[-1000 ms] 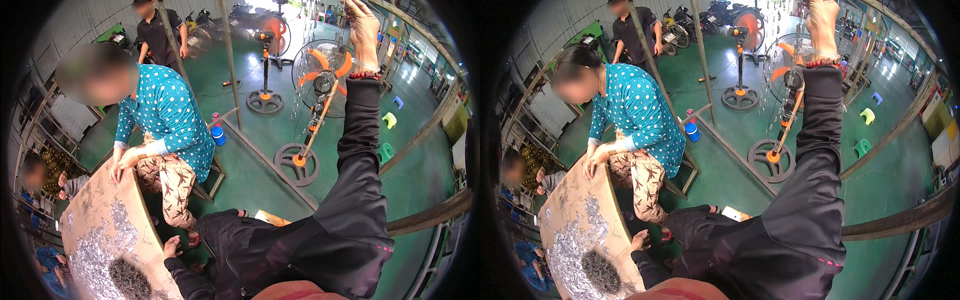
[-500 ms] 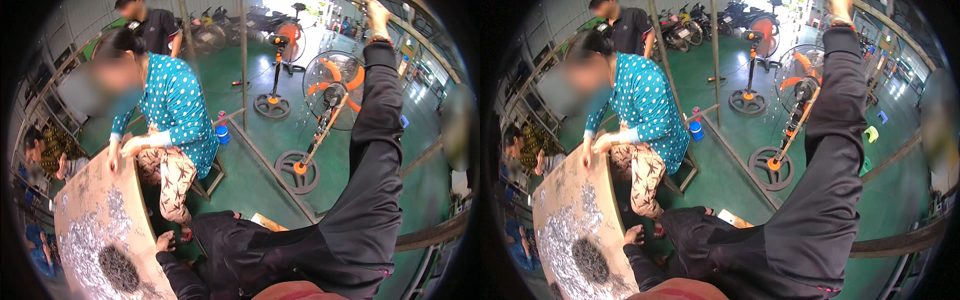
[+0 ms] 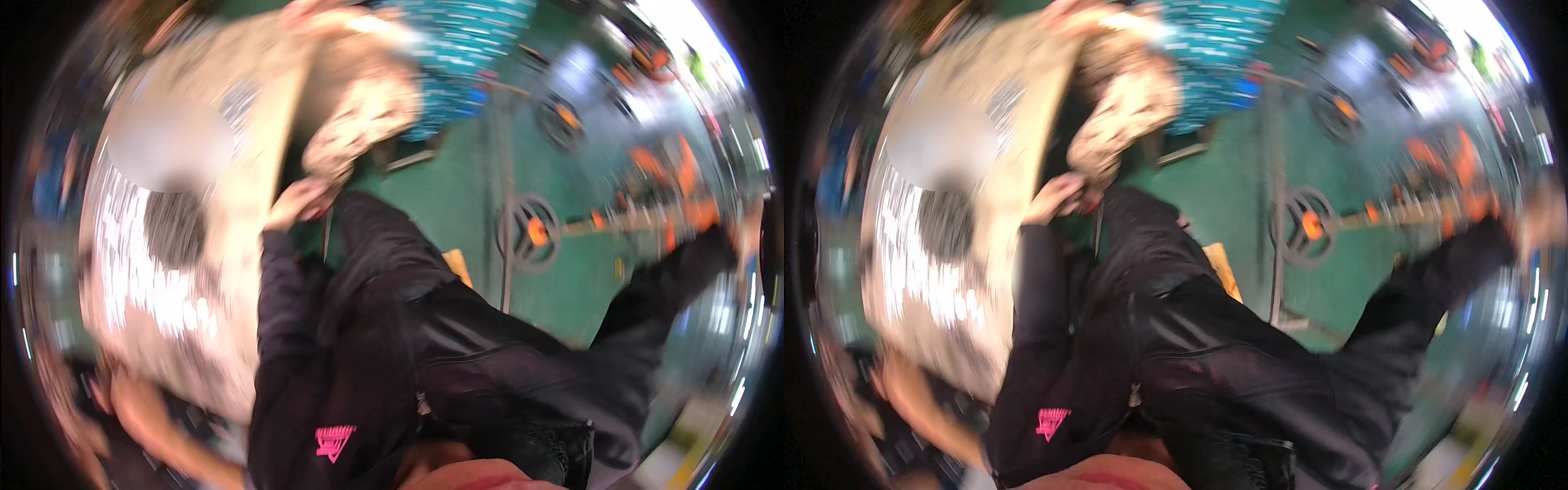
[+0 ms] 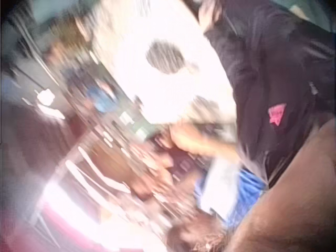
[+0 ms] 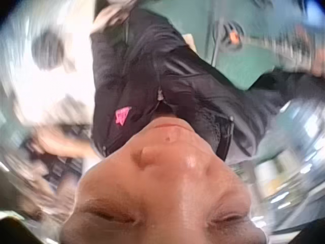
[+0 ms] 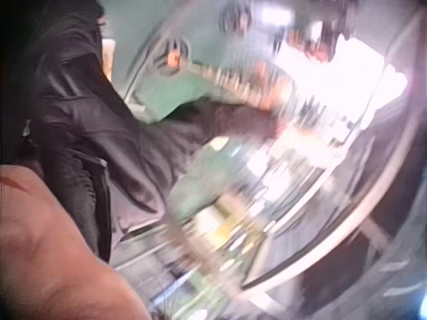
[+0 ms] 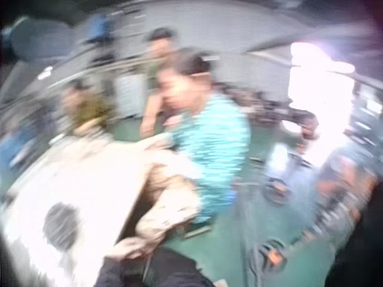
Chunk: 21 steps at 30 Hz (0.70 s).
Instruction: The person picks up small metal links from a pile on the table and connects them by hand to form a mesh.
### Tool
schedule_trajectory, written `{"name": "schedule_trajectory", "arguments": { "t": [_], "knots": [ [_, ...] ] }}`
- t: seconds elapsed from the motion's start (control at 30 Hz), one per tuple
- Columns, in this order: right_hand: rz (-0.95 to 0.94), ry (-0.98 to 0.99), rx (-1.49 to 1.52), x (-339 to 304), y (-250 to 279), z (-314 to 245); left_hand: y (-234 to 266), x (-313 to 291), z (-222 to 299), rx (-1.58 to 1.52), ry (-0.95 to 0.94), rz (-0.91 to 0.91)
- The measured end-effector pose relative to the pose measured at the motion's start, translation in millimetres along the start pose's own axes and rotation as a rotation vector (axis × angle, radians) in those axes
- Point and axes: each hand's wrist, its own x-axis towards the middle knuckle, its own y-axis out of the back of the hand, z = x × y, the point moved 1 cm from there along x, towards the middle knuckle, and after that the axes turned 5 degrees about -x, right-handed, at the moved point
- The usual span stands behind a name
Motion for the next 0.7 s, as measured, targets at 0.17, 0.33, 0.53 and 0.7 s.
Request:
{"name": "schedule_trajectory", "arguments": {
  "t": [0.17,0.33,0.53,0.7],
  "knots": [
    [-0.203,-0.519,0.381,-138.0,-78.2,-8.3,-85.3,-7.9,40.7,0.302,-0.041,0.058],
    [-0.602,-0.953,0.809,-267.0,-169.9,-76.6,-86.0,-79.6,33.7,0.579,-0.114,0.709],
    [-0.854,-1.019,1.019,-307.9,-220.0,-121.0,-13.6,-196.5,0.9,0.867,-0.146,1.495],
    [-0.970,-0.959,0.916,-329.5,-231.8,-122.2,40.7,-196.5,-44.1,1.439,0.209,1.470]
  ]
}}
